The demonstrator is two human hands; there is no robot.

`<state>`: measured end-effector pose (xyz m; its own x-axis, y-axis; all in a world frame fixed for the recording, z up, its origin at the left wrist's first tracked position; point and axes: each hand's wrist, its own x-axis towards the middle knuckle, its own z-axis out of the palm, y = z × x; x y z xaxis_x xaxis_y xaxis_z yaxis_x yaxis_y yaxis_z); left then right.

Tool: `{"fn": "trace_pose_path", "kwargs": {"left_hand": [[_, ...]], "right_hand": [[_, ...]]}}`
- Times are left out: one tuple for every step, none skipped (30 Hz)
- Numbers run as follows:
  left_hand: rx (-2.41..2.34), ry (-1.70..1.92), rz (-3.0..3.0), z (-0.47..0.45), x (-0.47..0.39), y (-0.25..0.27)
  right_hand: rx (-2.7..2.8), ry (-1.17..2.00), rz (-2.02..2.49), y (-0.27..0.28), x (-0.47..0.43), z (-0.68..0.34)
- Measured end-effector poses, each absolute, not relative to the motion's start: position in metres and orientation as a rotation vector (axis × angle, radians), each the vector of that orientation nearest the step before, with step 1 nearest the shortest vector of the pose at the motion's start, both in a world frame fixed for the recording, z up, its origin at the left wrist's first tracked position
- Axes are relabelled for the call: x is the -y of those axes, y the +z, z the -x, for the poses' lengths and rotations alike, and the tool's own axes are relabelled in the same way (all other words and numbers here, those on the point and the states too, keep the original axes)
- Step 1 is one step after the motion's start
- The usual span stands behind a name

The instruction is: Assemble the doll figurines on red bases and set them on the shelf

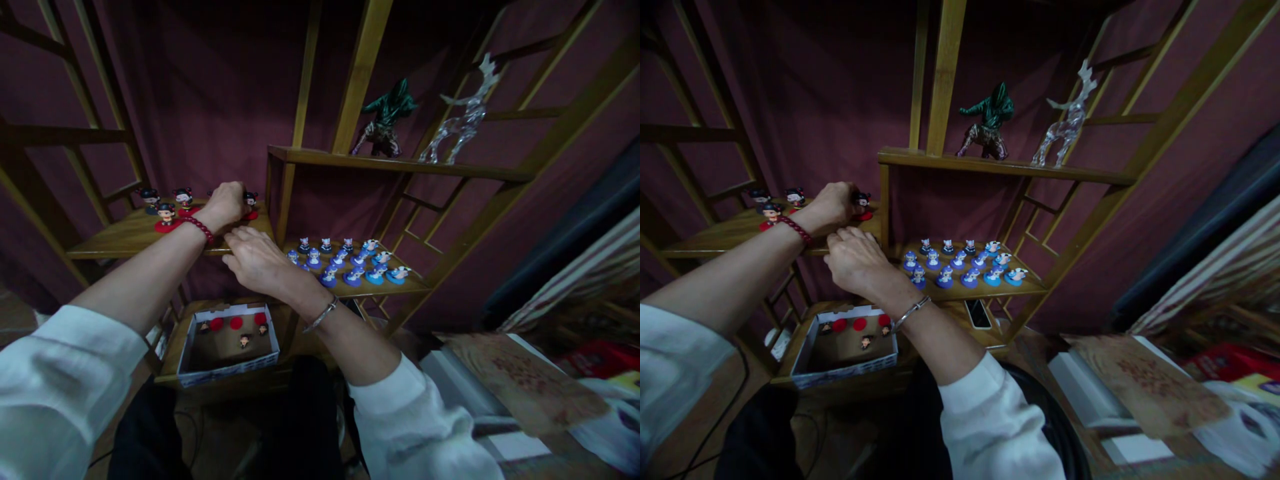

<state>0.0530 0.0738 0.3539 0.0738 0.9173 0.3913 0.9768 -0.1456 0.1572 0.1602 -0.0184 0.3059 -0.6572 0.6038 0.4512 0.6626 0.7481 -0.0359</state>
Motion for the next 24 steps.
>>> {"fn": "trace_pose_path", "kwargs": {"left_hand": [[1.958,-0.59,2.172,-0.0537,-0.075,0.354],[1.96,-0.576,2.162,-0.0543,-0.0761,0.3541],[1.958,-0.571,2.159,-0.055,-0.0771,0.3541],[1.957,-0.566,2.159,-0.0557,-0.0781,0.3542],[1.96,-0.558,2.159,-0.0563,-0.079,0.3543],[1.966,-0.549,2.158,-0.0569,-0.0799,0.3544],[1.976,-0.54,2.156,-0.0573,-0.0807,0.3544],[1.986,-0.533,2.152,-0.0576,-0.0816,0.3544],[1.994,-0.529,2.148,-0.0578,-0.0823,0.3543],[2.001,-0.529,2.145,-0.0578,-0.0829,0.3542],[2.007,-0.533,2.144,-0.0578,-0.0835,0.354],[2.009,-0.537,2.146,-0.0577,-0.0839,0.3538],[2.01,-0.541,2.149,-0.0577,-0.0841,0.3537],[2.011,-0.542,2.15,-0.0578,-0.0841,0.3537],[2.01,-0.54,2.151,-0.058,-0.0839,0.3539],[2.007,-0.536,2.152,-0.0583,-0.0834,0.3542],[2.004,-0.531,2.153,-0.0587,-0.0828,0.3546],[2.002,-0.525,2.154,-0.0589,-0.0821,0.355],[2.001,-0.519,2.154,-0.0589,-0.0814,0.3553],[1.997,-0.516,2.156,-0.0587,-0.0808,0.3554],[1.99,-0.515,2.16,-0.0581,-0.0803,0.3552],[1.978,-0.517,2.166,-0.0571,-0.0801,0.3547],[1.96,-0.522,2.171,-0.0559,-0.08,0.3539],[1.937,-0.531,2.175,-0.0543,-0.0798,0.353]], "right_hand": [[2.508,-0.178,0.967,0.3063,0.0187,-0.1602],[2.508,-0.175,0.971,0.3066,0.0191,-0.1602],[2.507,-0.173,0.974,0.3069,0.0193,-0.1602],[2.508,-0.171,0.974,0.3071,0.0194,-0.1601],[2.509,-0.17,0.973,0.3072,0.0195,-0.1601],[2.509,-0.17,0.975,0.3073,0.0196,-0.1601],[2.509,-0.17,0.977,0.3073,0.0197,-0.16],[2.509,-0.171,0.982,0.3073,0.0198,-0.16],[2.509,-0.172,0.986,0.3072,0.0199,-0.1599],[2.508,-0.174,0.991,0.3072,0.02,-0.1597],[2.509,-0.177,0.996,0.3071,0.02,-0.1596],[2.509,-0.179,0.998,0.3071,0.02,-0.1594],[2.51,-0.181,0.999,0.3071,0.0201,-0.1593],[2.509,-0.183,1.0,0.3072,0.0201,-0.1592],[2.509,-0.185,1.001,0.3073,0.0202,-0.1591],[2.509,-0.186,1.002,0.3074,0.0203,-0.159],[2.51,-0.187,1.003,0.3076,0.0204,-0.159],[2.511,-0.188,1.002,0.3078,0.0205,-0.159],[2.512,-0.19,1.003,0.3079,0.0205,-0.159],[2.514,-0.192,1.003,0.3079,0.0205,-0.1591],[2.515,-0.195,1.001,0.3078,0.0204,-0.1591],[2.515,-0.196,0.999,0.3077,0.0202,-0.1591],[2.515,-0.195,1.0,0.3075,0.0199,-0.1591],[2.516,-0.192,1.0,0.3073,0.0196,-0.1591]]}}
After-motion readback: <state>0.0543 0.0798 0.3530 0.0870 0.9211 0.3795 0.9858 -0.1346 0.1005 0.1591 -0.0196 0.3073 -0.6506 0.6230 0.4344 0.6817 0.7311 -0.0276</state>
